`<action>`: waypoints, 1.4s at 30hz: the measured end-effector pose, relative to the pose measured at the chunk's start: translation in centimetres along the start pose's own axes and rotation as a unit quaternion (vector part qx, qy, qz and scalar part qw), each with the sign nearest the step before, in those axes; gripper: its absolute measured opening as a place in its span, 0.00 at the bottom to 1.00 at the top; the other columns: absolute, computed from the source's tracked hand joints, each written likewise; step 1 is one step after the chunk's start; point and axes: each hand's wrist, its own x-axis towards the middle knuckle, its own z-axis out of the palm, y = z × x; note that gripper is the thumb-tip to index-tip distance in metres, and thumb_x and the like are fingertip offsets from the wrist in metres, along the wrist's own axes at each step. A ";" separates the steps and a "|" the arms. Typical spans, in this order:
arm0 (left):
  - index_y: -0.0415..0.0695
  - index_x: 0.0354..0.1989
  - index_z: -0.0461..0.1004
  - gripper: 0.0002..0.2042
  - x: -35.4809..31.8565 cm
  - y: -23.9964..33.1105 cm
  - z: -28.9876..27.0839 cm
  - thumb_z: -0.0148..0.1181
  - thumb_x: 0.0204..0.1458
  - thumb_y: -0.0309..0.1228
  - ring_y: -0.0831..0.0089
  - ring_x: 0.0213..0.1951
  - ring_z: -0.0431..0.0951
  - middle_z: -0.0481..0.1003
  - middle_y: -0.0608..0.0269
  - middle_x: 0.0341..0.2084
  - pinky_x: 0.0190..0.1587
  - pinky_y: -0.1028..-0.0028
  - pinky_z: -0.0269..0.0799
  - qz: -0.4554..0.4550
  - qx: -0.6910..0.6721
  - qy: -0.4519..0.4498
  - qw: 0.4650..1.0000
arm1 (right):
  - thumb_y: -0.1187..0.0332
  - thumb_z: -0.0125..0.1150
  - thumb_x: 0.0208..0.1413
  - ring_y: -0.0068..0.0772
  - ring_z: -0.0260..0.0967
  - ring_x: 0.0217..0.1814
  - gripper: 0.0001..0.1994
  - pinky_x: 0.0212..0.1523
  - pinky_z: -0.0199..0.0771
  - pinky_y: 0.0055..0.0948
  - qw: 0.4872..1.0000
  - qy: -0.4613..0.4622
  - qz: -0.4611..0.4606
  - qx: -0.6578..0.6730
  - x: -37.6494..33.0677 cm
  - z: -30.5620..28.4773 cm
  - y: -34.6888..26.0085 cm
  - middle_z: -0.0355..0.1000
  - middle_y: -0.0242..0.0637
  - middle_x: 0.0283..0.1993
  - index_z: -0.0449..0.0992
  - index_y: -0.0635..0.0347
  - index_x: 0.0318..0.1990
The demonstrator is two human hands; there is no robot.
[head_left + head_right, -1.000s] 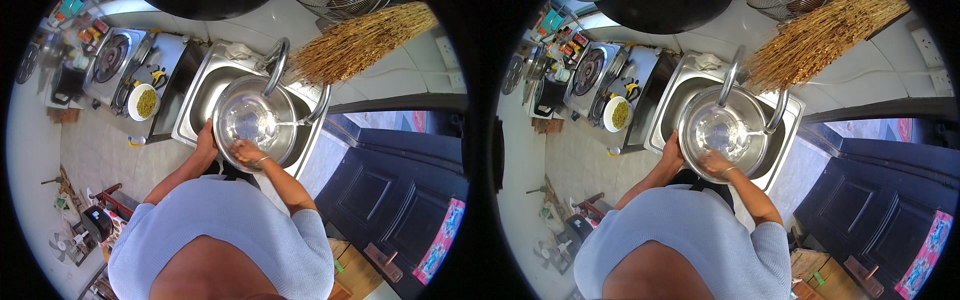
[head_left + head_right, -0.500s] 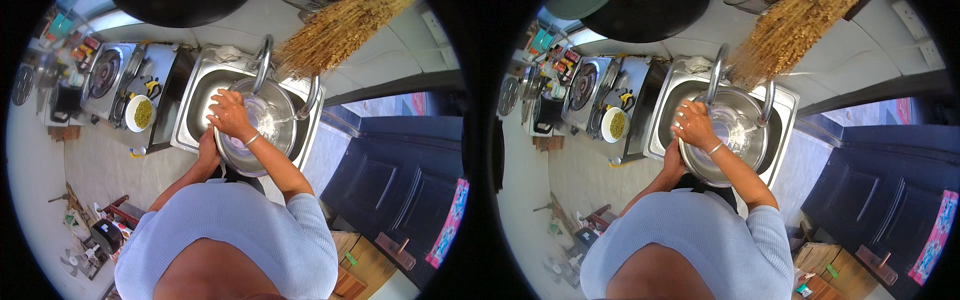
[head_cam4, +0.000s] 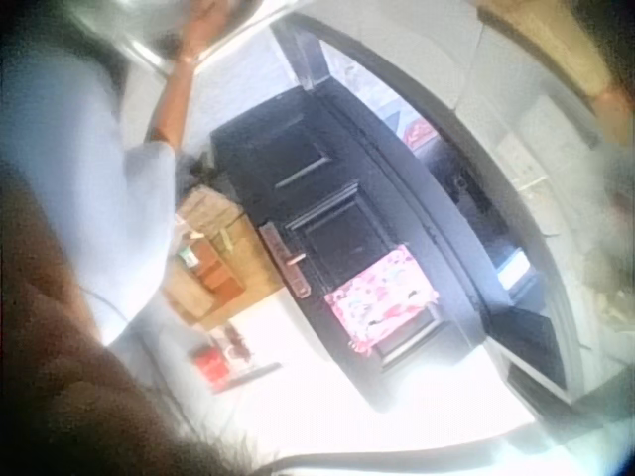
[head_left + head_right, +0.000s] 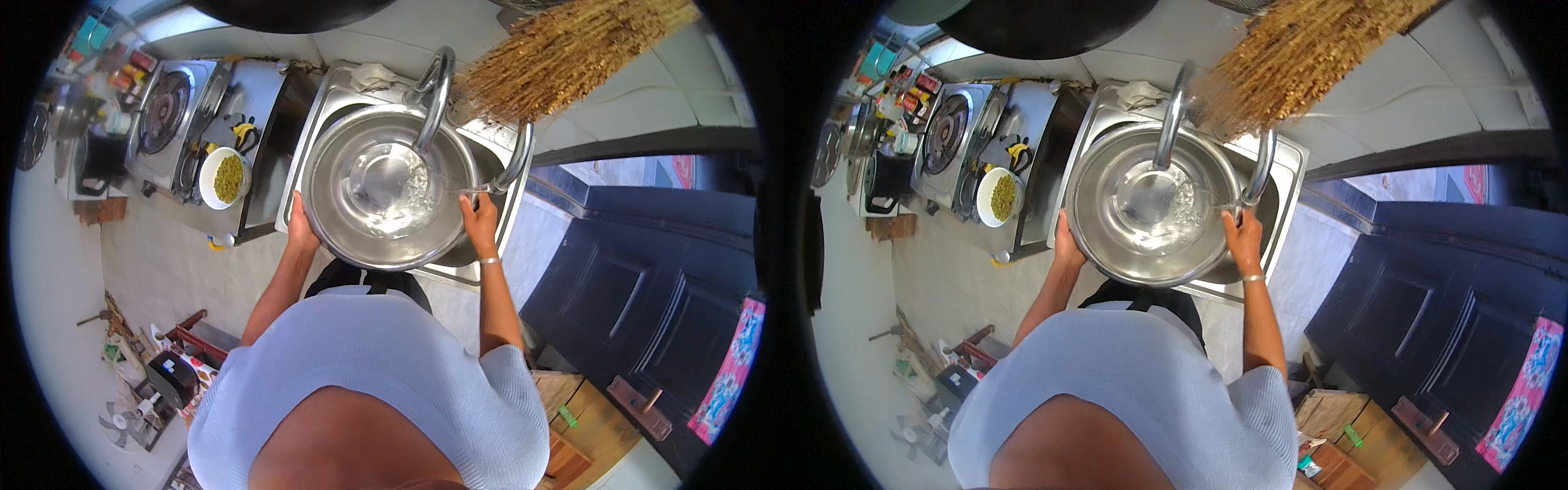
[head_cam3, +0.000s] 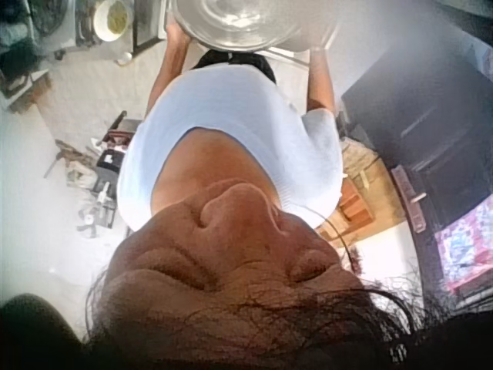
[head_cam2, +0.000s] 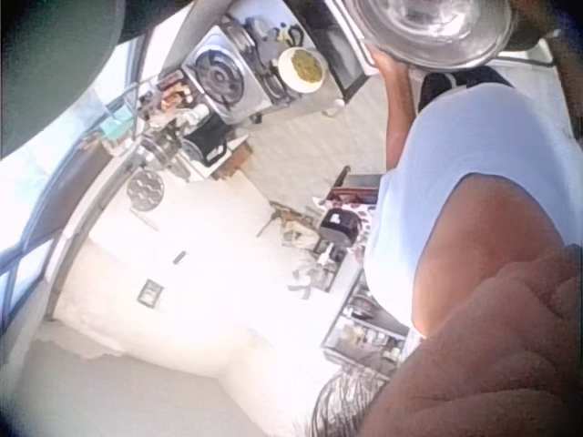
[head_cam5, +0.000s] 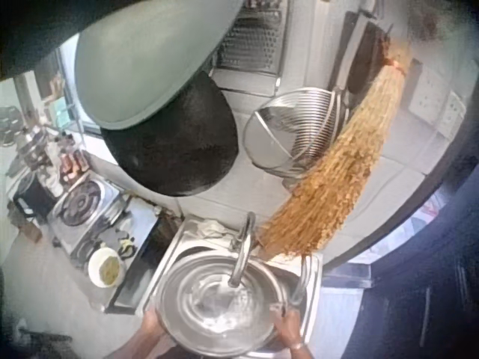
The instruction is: The person washes green vegetables in a kitchen sink. They use a metal bowl to hold the vegetables and water, then transfer the washed vegetables into a white bowl. The person rinses the vegetables under running water and uses their hands to agitate them.
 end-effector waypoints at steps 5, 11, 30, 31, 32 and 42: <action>0.42 0.59 0.62 0.30 6.4 -2.5 -1.7 0.32 0.61 0.55 0.56 0.54 0.70 0.69 0.52 0.52 0.57 0.55 0.66 -0.080 -0.013 -0.087 0.993 | 0.69 0.59 0.54 0.20 0.55 0.23 0.10 0.24 0.59 0.24 0.992 0.104 -0.002 0.070 0.2 -1.5 -3.6 0.63 0.31 0.22 0.73 0.67 0.40; 0.41 0.54 0.66 0.25 3.1 -6.7 0.4 0.39 0.62 0.49 0.60 0.47 0.74 0.71 0.54 0.49 0.52 0.58 0.71 -0.156 0.038 0.075 0.984 | 0.68 0.52 0.59 0.23 0.63 0.23 0.13 0.26 0.64 0.27 0.994 0.065 0.077 -0.030 0.4 -7.7 -5.0 0.70 0.40 0.22 0.74 0.70 0.43; 0.37 0.50 0.67 0.14 -10.3 4.5 19.9 0.50 0.58 0.30 0.64 0.49 0.74 0.72 0.57 0.42 0.51 0.65 0.74 -0.063 0.241 -0.266 0.931 | 0.68 0.53 0.56 0.31 0.70 0.40 0.18 0.42 0.69 0.25 0.826 -0.329 0.285 0.358 -4.5 16.8 8.1 0.75 0.42 0.42 0.70 0.68 0.53; 0.37 0.51 0.67 0.14 -10.6 4.8 20.4 0.50 0.58 0.30 0.63 0.49 0.74 0.72 0.56 0.42 0.51 0.64 0.73 -0.051 0.248 -0.265 0.930 | 0.68 0.54 0.56 0.31 0.70 0.39 0.18 0.42 0.69 0.25 0.816 -0.354 0.267 0.371 -4.2 17.4 6.9 0.75 0.42 0.42 0.70 0.68 0.52; 0.37 0.51 0.67 0.15 -11.3 5.1 21.1 0.50 0.58 0.31 0.63 0.50 0.74 0.72 0.56 0.42 0.51 0.63 0.73 -0.041 0.253 -0.265 0.930 | 0.68 0.54 0.56 0.31 0.70 0.39 0.17 0.41 0.69 0.25 0.809 -0.372 0.250 0.381 -4.0 17.7 5.9 0.75 0.42 0.42 0.71 0.69 0.51; 0.38 0.47 0.69 0.14 -11.9 8.3 12.9 0.50 0.58 0.35 0.65 0.44 0.77 0.75 0.57 0.40 0.44 0.65 0.76 0.039 0.176 -0.151 0.972 | 0.65 0.60 0.53 0.29 0.68 0.37 0.14 0.38 0.69 0.27 0.905 -0.259 0.240 0.239 -0.6 12.3 4.1 0.74 0.41 0.36 0.75 0.70 0.39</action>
